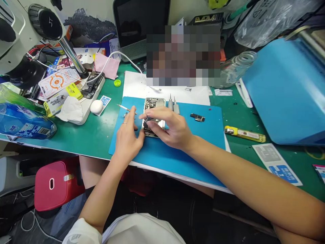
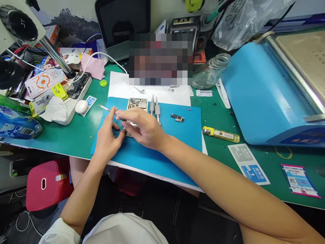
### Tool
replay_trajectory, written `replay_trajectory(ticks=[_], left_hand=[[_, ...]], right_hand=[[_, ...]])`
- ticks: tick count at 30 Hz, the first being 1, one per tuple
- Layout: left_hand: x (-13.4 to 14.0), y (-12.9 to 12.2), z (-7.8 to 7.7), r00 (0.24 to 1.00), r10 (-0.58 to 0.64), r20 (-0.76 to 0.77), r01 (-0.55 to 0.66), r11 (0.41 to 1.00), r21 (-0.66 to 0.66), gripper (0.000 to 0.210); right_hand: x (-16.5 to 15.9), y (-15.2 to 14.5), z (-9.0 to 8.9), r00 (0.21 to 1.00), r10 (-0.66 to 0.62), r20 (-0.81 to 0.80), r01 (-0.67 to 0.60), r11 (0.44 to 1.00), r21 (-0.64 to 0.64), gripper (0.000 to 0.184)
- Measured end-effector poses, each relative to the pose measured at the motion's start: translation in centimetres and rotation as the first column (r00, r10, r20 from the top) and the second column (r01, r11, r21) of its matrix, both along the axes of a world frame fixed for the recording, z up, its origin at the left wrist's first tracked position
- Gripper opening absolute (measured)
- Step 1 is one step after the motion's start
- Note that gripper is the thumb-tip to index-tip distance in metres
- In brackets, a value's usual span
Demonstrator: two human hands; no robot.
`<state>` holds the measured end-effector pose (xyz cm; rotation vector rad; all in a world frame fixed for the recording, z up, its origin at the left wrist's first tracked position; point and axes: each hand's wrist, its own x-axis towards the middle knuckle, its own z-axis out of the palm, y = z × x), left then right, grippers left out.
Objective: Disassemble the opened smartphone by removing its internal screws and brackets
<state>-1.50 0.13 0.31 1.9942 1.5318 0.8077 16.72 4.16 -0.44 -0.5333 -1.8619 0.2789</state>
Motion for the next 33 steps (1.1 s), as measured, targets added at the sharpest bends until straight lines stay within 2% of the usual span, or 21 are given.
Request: replay_trajectory(ticks=[7, 13, 18, 22, 25, 28, 31, 33], left_hand=[[0.0, 0.0, 0.1, 1.000, 0.008, -0.012, -0.008, 1.000, -0.005, 0.084], [0.0, -0.1, -0.1, 1.000, 0.005, -0.002, -0.005, 1.000, -0.006, 0.084], [-0.1, -0.2, -0.2, 1.000, 0.008, 0.010, -0.008, 1.000, -0.002, 0.082], [-0.2, 0.0, -0.5, 1.000, 0.023, 0.006, -0.023, 0.999, 0.025, 0.081], [-0.4, 0.0, -0.2, 0.998, 0.029, 0.054, -0.033, 0.997, 0.075, 0.075], [-1.0, -1.3, 1.0, 0.987, 0.035, 0.155, -0.066, 0.978, 0.199, 0.063], [-3.4, -4.5, 2.1, 0.980, 0.084, 0.178, -0.135, 0.945, 0.297, 0.050], [-6.2, -7.5, 2.1, 0.966, 0.210, 0.152, -0.250, 0.910, 0.332, 0.042]], right_hand=[[0.0, -0.5, 0.1, 0.997, 0.080, 0.003, -0.079, 0.989, -0.126, 0.053], [-0.1, -0.4, -0.3, 0.996, 0.085, 0.016, -0.084, 0.995, -0.057, 0.047], [-0.1, -0.4, -0.3, 0.996, 0.067, 0.058, -0.065, 0.997, -0.044, 0.043], [-0.3, -0.4, -0.3, 0.997, 0.068, 0.047, -0.066, 0.997, -0.039, 0.046], [-0.4, -0.5, -0.4, 0.998, 0.054, 0.019, -0.053, 0.996, -0.068, 0.047], [-0.6, -0.6, -0.6, 0.999, 0.043, -0.008, -0.043, 0.995, -0.087, 0.046], [-0.6, -0.6, -0.7, 0.999, 0.048, -0.015, -0.049, 0.995, -0.090, 0.045], [-0.5, -0.6, -0.6, 0.999, 0.047, -0.009, -0.047, 0.995, -0.087, 0.044]])
